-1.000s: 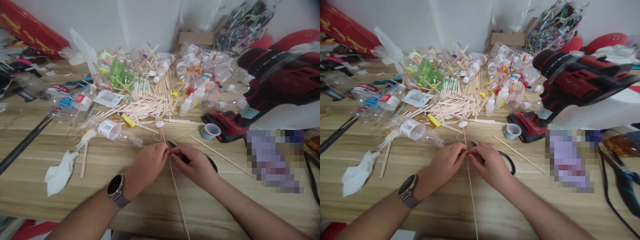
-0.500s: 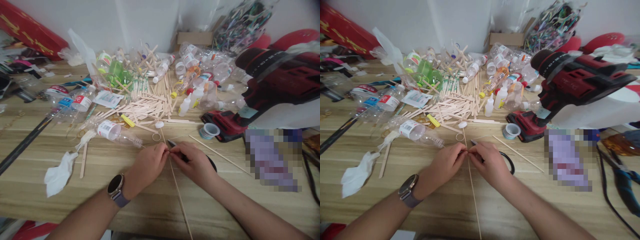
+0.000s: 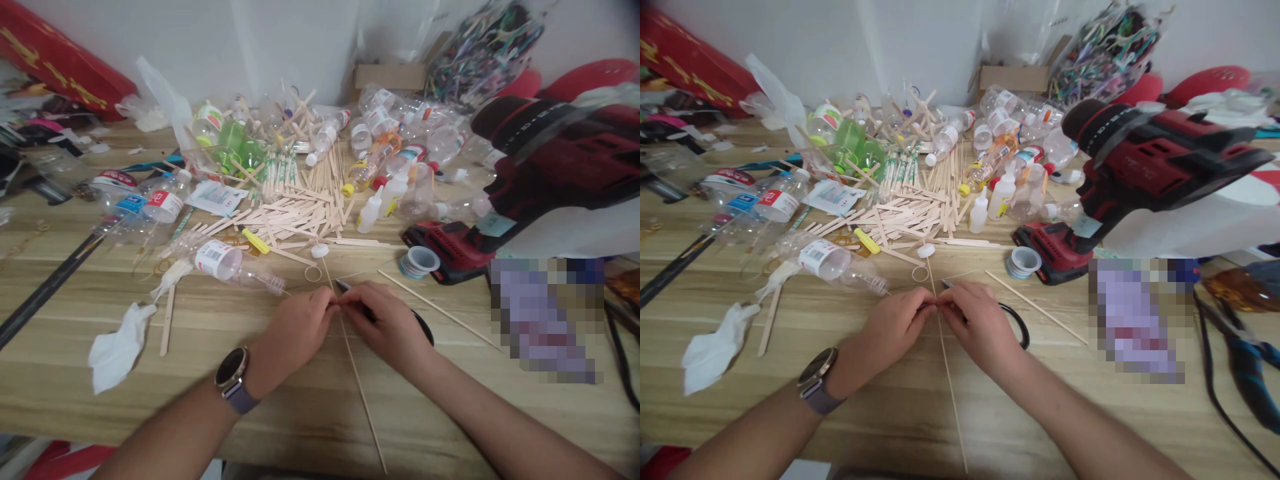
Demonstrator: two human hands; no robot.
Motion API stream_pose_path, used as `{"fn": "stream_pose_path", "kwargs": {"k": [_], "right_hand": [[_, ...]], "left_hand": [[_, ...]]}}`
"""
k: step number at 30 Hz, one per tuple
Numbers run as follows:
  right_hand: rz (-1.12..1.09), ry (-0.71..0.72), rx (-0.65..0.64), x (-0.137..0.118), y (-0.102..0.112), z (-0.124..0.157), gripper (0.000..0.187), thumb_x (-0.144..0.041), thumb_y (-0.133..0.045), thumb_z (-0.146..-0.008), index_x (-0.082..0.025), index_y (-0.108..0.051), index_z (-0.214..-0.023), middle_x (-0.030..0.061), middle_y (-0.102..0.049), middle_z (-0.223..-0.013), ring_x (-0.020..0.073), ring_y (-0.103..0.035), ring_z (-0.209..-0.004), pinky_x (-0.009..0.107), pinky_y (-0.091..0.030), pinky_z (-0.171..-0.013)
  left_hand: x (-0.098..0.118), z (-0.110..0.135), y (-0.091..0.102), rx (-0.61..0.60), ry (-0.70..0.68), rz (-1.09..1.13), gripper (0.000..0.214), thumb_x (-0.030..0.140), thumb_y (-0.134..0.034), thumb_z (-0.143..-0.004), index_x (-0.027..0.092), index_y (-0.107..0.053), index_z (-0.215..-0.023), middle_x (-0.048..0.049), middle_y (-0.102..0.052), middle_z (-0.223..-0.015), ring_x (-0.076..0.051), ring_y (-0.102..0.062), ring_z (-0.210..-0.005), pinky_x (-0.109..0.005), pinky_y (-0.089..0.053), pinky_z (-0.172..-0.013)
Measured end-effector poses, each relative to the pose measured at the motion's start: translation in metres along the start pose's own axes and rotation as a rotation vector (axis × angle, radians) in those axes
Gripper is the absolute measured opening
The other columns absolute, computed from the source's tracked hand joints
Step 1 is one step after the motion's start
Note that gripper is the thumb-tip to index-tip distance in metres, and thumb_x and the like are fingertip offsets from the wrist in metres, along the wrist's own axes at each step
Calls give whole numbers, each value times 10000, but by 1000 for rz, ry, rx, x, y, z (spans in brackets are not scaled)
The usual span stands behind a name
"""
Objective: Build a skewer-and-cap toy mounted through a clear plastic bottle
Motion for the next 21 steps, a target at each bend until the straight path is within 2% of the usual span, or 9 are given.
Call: {"fn": "stream_pose_path", "kwargs": {"k": [9,21], "right_hand": [[115,149,25,-11,0,3,103,-169,-540,-903,-203,-635,-882,25,-687,-766,188,-604,-726,346,-393,-724],[102,160,8,-12,2,1,96,-173,-539,-903,-216,-580,-828,13,-657,-731,182,-572,-713,328,-370,-722]], "left_hand": [[-2,0,0,-2,15,-5,154,238,-441,-956,178,-579,-923,-55,-698,-847,-210,-652,-778,-302,-450,-663],[-3,-1,5,8,44,85,106,186,-488,-923,176,-579,-872,-51,-700,-842,-198,-648,-768,-294,-443,-669]]}}
Point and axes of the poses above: each hand's wrist, its own z-axis away from the middle knuckle, its own y-axis out of the back of the hand, x = y × z, the point moved 9 cm from there along -z, towards the middle knuckle
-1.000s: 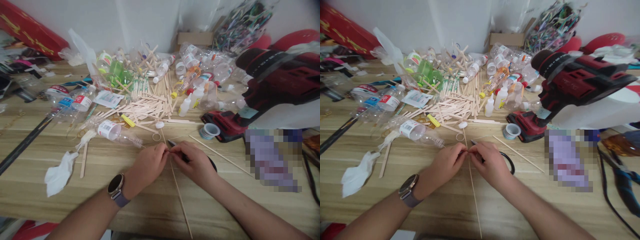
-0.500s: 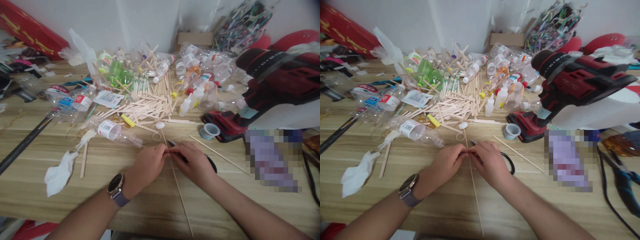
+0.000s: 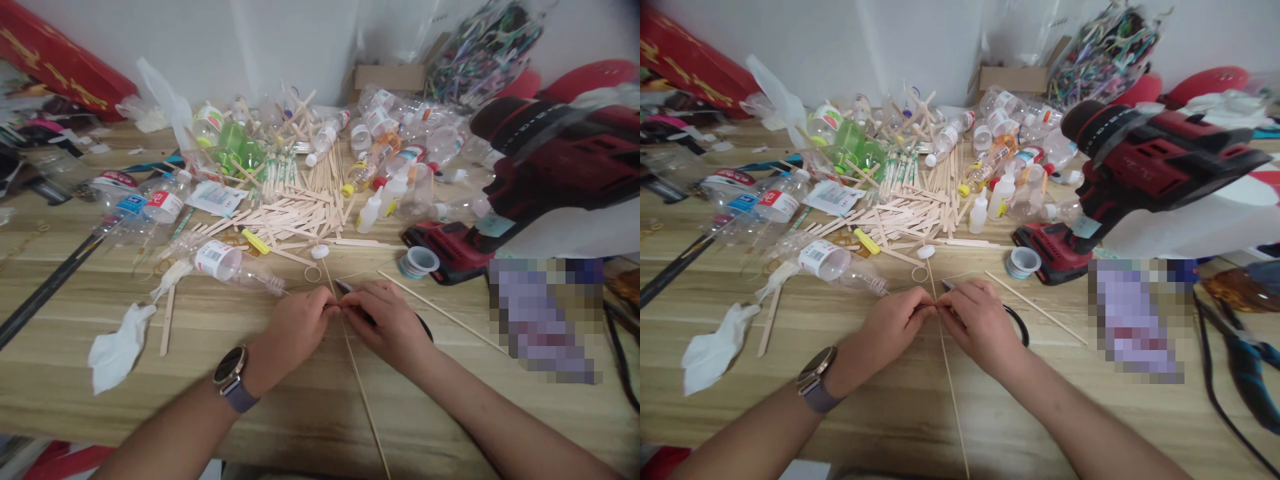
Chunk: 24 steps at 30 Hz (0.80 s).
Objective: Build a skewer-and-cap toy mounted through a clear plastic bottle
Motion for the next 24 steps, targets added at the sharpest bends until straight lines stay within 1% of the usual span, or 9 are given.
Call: {"fn": "stream_pose_path", "kwargs": {"k": [4,10,13,15,19,21,22,24], "right_hand": [[43,13,-18,-2,-2,-1,114,-158,-522,-887,-206,-552,-788,10,-622,-690,177,-545,-681,325,-369,-709],[51,-51,-14,2,-4,0,106,-125,-501,-831,-202,-532,-765,21,-606,-691,189,-538,-681,347,-383,-721],[34,-112,14,10,1,0,101,-137,-496,-825,-201,-523,-752,20,-586,-674,189,-537,-659,348,-378,-690],[17,-170,48,17,7,0,97,-146,-490,-821,-204,-516,-748,22,-581,-668,189,-532,-645,340,-379,-659],[-39,-288,104,30,18,1,94,-147,-480,-810,-217,-489,-748,15,-580,-660,171,-533,-607,283,-385,-547],[-152,-353,121,35,19,2,87,-158,-474,-814,-219,-489,-754,18,-587,-681,159,-540,-601,263,-388,-510],[-259,-392,127,37,17,3,84,-171,-475,-817,-220,-492,-752,25,-598,-710,158,-549,-620,262,-402,-519],[-562,-474,144,42,12,4,85,-197,-490,-813,-222,-487,-732,41,-629,-796,155,-560,-664,273,-437,-573]], "left_hand": [[1,0,1,1,-2,34,105,158,-483,-913,178,-570,-858,-49,-701,-851,-197,-645,-773,-296,-444,-677],[3,3,1,24,-41,25,112,190,-464,-927,193,-555,-861,-30,-693,-820,-181,-636,-735,-281,-420,-644],[2,4,3,51,-47,17,116,212,-458,-933,191,-540,-853,-33,-693,-814,-186,-634,-729,-285,-407,-631],[1,5,8,96,-41,28,126,226,-447,-939,189,-531,-852,-32,-687,-794,-187,-626,-704,-286,-394,-609],[0,9,18,191,-33,92,138,240,-429,-939,196,-509,-835,-3,-637,-707,-165,-579,-616,-272,-369,-568],[1,11,22,219,-53,150,147,252,-424,-940,199,-502,-826,9,-612,-688,-153,-558,-603,-266,-368,-566],[1,11,23,223,-59,186,155,264,-422,-944,199,-500,-826,13,-602,-683,-148,-549,-599,-263,-368,-565],[0,10,22,214,-57,267,169,291,-425,-947,197,-499,-829,21,-584,-676,-137,-530,-594,-257,-369,-563]]}}
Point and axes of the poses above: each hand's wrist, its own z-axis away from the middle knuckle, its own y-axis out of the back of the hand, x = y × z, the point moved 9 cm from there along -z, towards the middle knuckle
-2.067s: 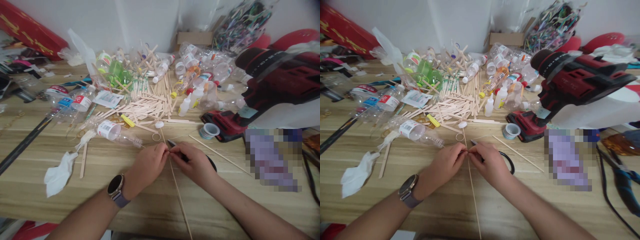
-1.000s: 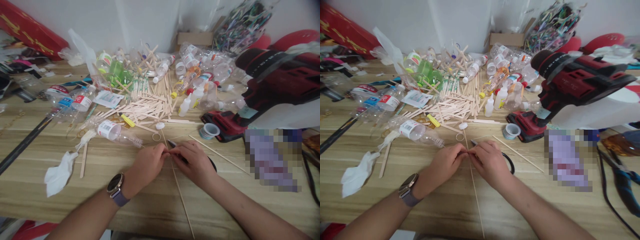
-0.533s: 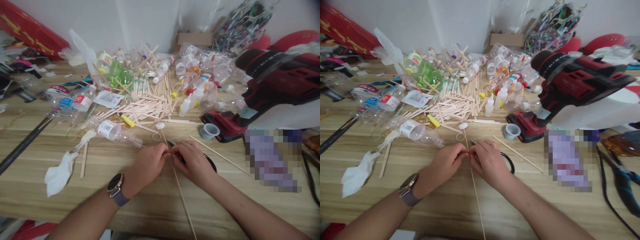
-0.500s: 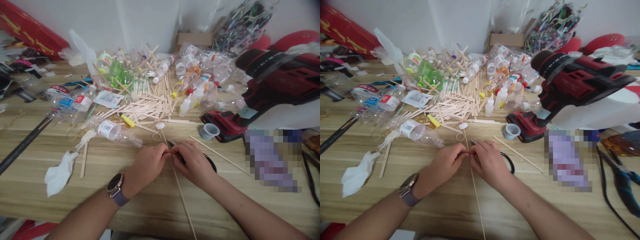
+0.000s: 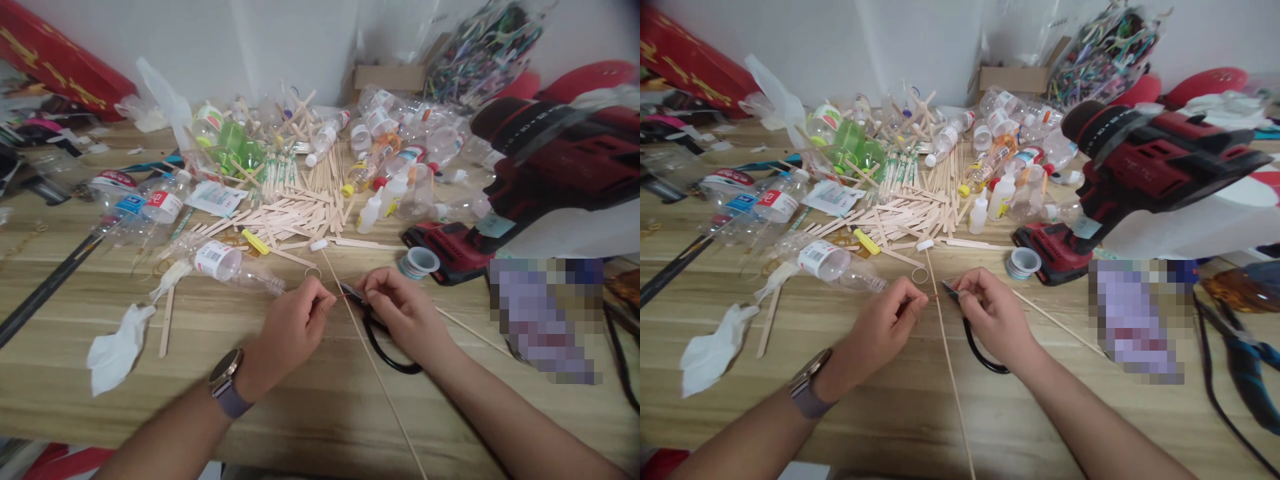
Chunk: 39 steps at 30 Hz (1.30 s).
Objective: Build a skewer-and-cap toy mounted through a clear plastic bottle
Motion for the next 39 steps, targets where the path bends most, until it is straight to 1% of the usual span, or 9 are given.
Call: {"fn": "stream_pose_path", "kwargs": {"k": [4,7,9,13,17,20,24,33,39], "right_hand": [[-524,-187,-57,11,-14,2,123,-220,-537,-766,-229,-435,-697,31,-647,-827,127,-495,-588,289,-435,-583],[-687,-272,-92,16,-25,4,134,-222,-549,-760,-227,-432,-695,8,-606,-721,127,-468,-569,271,-405,-546],[-703,-285,-130,17,-31,6,123,-214,-539,-773,-225,-433,-712,-10,-566,-679,128,-476,-583,260,-395,-539],[-555,-185,-225,9,-36,9,91,-197,-480,-819,-228,-433,-747,-27,-527,-667,121,-471,-568,255,-380,-519],[-169,-11,-241,-8,-34,13,96,-194,-469,-821,-225,-451,-733,-21,-518,-652,121,-442,-553,253,-371,-503],[89,85,-204,-17,-33,15,92,-192,-463,-819,-222,-453,-732,-31,-508,-617,112,-421,-520,239,-348,-476],[260,184,-226,-22,-38,17,93,-161,-429,-796,-228,-413,-735,-41,-506,-587,109,-435,-490,226,-325,-456],[317,239,-236,-24,-42,19,115,-140,-420,-746,-238,-375,-707,-30,-486,-606,127,-453,-510,240,-326,-484],[253,143,-203,-15,-35,14,93,-174,-428,-840,-223,-429,-761,-42,-499,-609,111,-453,-512,213,-348,-473]], "left_hand": [[-5,-2,1,18,63,140,160,286,-467,-920,195,-496,-792,25,-551,-681,-127,-499,-621,-248,-378,-577],[-6,-3,5,63,103,387,208,285,-484,-900,198,-425,-720,-8,-607,-827,-97,-479,-607,-231,-391,-564],[-5,-3,-2,-13,125,603,229,322,-465,-916,200,-396,-735,-25,-626,-905,-62,-441,-524,-216,-366,-500],[1,-2,-19,-205,111,786,229,366,-444,-945,194,-428,-794,31,-541,-726,-58,-396,-491,-209,-311,-469],[-1,-2,-15,-144,56,548,238,341,-428,-960,197,-429,-770,57,-410,-652,-93,-386,-587,-230,-325,-555],[6,-1,-12,-139,-15,332,217,301,-410,-968,202,-425,-776,48,-432,-687,-109,-405,-635,-247,-325,-596],[18,3,-16,-205,-104,178,220,227,-402,-965,207,-385,-747,44,-474,-715,-114,-433,-656,-252,-323,-618],[22,6,-18,-235,-127,92,199,160,-399,-931,206,-384,-738,28,-502,-748,-130,-458,-694,-262,-332,-647],[7,-1,-15,-169,-13,261,220,301,-433,-952,203,-403,-757,50,-436,-683,-116,-406,-627,-255,-307,-583]]}}
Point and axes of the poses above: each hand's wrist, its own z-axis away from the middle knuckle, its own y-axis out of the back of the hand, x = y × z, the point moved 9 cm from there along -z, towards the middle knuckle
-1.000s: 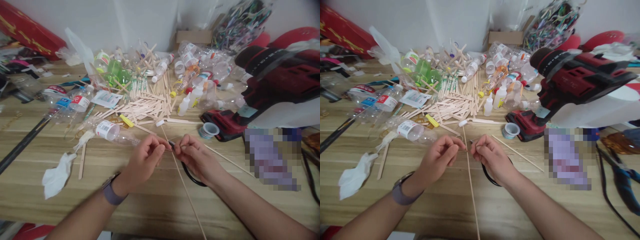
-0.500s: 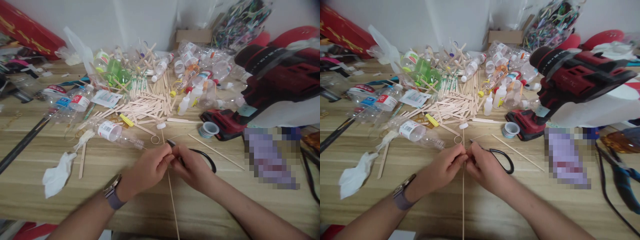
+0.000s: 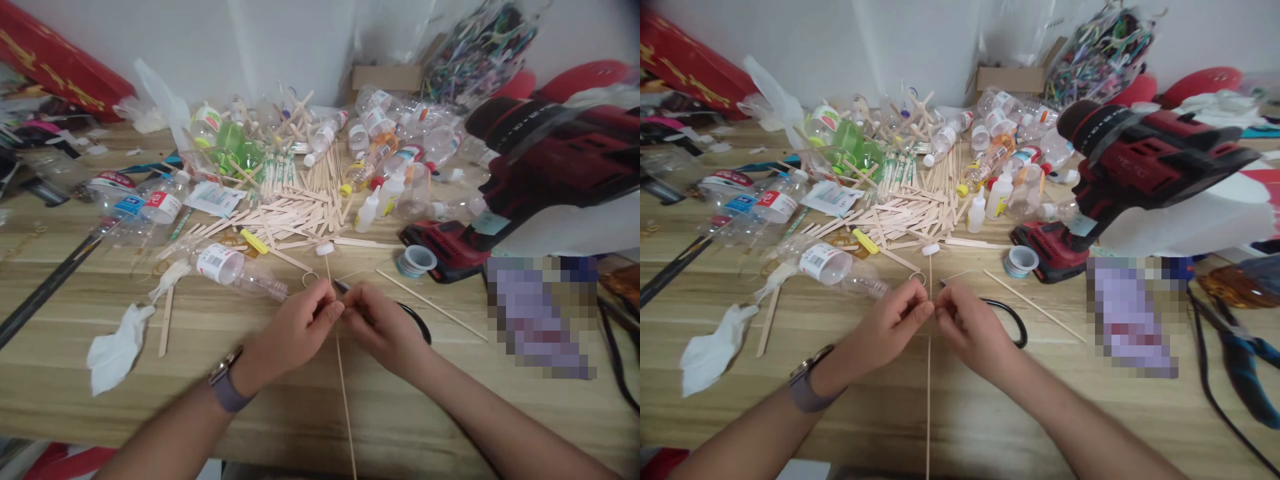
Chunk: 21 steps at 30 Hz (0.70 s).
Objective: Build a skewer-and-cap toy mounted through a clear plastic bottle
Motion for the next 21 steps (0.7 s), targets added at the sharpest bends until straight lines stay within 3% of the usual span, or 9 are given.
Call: {"fn": "stream_pose_path", "kwargs": {"k": [4,11,21], "right_hand": [[-61,-79,-8,7,1,-2,85,-162,-445,-844,-212,-472,-781,-55,-471,-594,102,-418,-504,206,-331,-466],[66,-50,-56,1,-1,-2,102,-153,-485,-807,-199,-551,-745,-40,-512,-586,103,-445,-516,210,-334,-497],[100,-7,-40,-2,-1,-2,169,-130,-495,-797,-203,-491,-644,-43,-466,-564,99,-418,-510,206,-305,-491]], "left_hand": [[-7,-1,3,18,50,134,235,357,-434,-950,199,-422,-777,54,-408,-681,-111,-385,-627,-250,-314,-583],[-15,-2,0,12,101,232,229,358,-450,-939,195,-444,-778,48,-429,-682,-108,-400,-626,-249,-323,-580],[-16,-3,-3,-11,101,364,257,402,-462,-930,200,-447,-771,55,-428,-646,-104,-398,-589,-247,-327,-553]]}}
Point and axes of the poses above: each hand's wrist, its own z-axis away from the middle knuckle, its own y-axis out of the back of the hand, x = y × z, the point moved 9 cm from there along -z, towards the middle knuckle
